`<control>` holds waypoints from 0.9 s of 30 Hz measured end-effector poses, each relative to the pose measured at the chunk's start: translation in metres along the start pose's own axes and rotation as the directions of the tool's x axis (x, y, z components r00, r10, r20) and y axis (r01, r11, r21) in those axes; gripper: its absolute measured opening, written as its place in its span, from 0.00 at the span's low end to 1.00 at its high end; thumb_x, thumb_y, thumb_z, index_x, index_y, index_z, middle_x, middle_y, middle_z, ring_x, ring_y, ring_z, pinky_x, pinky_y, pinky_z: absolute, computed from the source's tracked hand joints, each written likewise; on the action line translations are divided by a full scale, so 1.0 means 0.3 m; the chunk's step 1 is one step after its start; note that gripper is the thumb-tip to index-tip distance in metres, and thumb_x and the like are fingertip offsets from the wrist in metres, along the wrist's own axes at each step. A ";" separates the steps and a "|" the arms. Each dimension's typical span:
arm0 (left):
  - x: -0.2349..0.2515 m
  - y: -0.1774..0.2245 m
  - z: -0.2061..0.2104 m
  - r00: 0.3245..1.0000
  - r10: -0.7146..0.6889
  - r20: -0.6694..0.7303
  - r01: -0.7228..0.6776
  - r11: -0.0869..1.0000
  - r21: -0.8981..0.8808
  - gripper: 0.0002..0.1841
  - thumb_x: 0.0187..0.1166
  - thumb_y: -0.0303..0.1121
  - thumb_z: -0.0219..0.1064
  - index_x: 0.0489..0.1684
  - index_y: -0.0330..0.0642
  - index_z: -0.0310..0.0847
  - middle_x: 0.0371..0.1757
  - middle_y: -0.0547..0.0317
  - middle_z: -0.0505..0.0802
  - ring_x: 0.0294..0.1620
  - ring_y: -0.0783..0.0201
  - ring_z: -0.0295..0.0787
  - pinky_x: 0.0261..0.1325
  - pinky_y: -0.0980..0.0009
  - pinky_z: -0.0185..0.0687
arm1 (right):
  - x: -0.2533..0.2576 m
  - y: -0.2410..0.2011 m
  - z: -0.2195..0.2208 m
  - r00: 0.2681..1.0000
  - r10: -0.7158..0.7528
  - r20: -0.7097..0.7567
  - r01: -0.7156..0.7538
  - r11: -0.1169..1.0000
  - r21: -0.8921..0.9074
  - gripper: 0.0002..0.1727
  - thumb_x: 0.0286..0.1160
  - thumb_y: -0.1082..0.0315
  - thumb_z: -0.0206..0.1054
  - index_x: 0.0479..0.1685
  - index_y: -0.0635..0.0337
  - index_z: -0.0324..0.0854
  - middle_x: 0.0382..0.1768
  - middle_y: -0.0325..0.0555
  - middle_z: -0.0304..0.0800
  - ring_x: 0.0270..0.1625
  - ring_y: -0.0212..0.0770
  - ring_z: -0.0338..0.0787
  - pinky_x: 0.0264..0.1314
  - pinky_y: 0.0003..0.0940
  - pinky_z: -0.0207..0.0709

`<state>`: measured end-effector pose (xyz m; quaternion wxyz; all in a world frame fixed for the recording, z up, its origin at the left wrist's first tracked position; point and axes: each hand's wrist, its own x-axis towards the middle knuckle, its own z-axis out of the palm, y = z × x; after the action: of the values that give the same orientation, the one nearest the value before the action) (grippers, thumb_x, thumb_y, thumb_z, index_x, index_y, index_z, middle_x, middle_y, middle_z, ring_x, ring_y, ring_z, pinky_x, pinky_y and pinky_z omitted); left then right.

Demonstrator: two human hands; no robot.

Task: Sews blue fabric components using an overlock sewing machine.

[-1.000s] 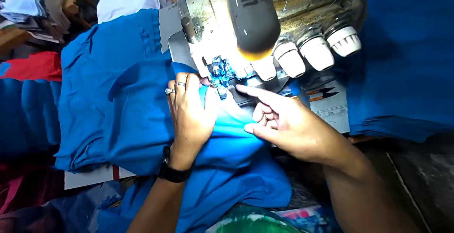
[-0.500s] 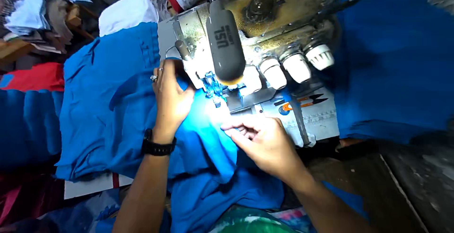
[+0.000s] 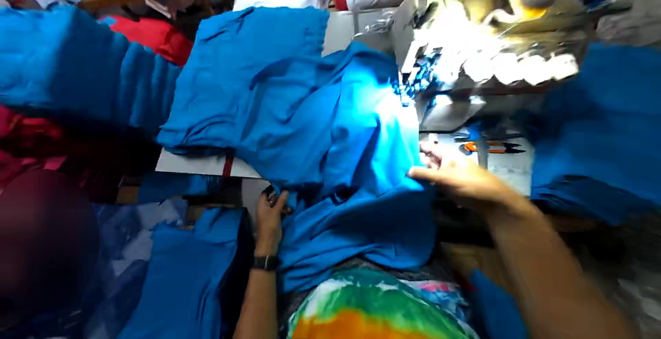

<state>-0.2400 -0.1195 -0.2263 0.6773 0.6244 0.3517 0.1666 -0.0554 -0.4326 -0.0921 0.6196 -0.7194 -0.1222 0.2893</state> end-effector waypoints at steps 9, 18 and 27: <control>0.181 0.820 -0.451 0.807 0.417 0.418 -0.590 0.572 0.569 0.10 0.81 0.45 0.71 0.51 0.53 0.86 0.38 0.76 0.91 0.31 0.83 0.85 0.35 0.80 0.86 | -0.071 -0.039 0.102 1.000 -0.006 0.010 0.005 1.000 0.023 0.12 0.69 0.78 0.72 0.49 0.59 0.85 0.34 0.39 0.96 0.35 0.32 0.94 0.41 0.30 0.91; 0.010 0.648 0.220 0.552 0.682 0.480 -0.834 0.455 0.312 0.19 0.83 0.33 0.65 0.66 0.31 0.76 0.68 0.48 0.86 0.70 0.62 0.83 0.71 0.64 0.81 | -0.199 0.257 0.407 0.993 -0.097 0.060 0.102 0.992 -0.081 0.11 0.80 0.60 0.71 0.41 0.58 0.91 0.36 0.35 0.96 0.40 0.24 0.93 0.49 0.28 0.89; 0.009 0.300 0.508 0.536 0.661 0.525 -0.823 0.273 0.498 0.14 0.76 0.19 0.61 0.50 0.41 0.90 0.58 0.54 0.92 0.64 0.58 0.88 0.68 0.58 0.82 | -0.180 0.173 0.171 0.955 0.109 0.277 0.011 0.917 -0.398 0.17 0.75 0.52 0.73 0.39 0.59 0.90 0.33 0.43 0.92 0.37 0.36 0.92 0.46 0.43 0.86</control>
<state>-0.1148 -0.2140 -0.1444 0.2584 0.9330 -0.0246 0.2494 -0.1374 -0.4298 -0.1309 0.4292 -0.7814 -0.2503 0.3776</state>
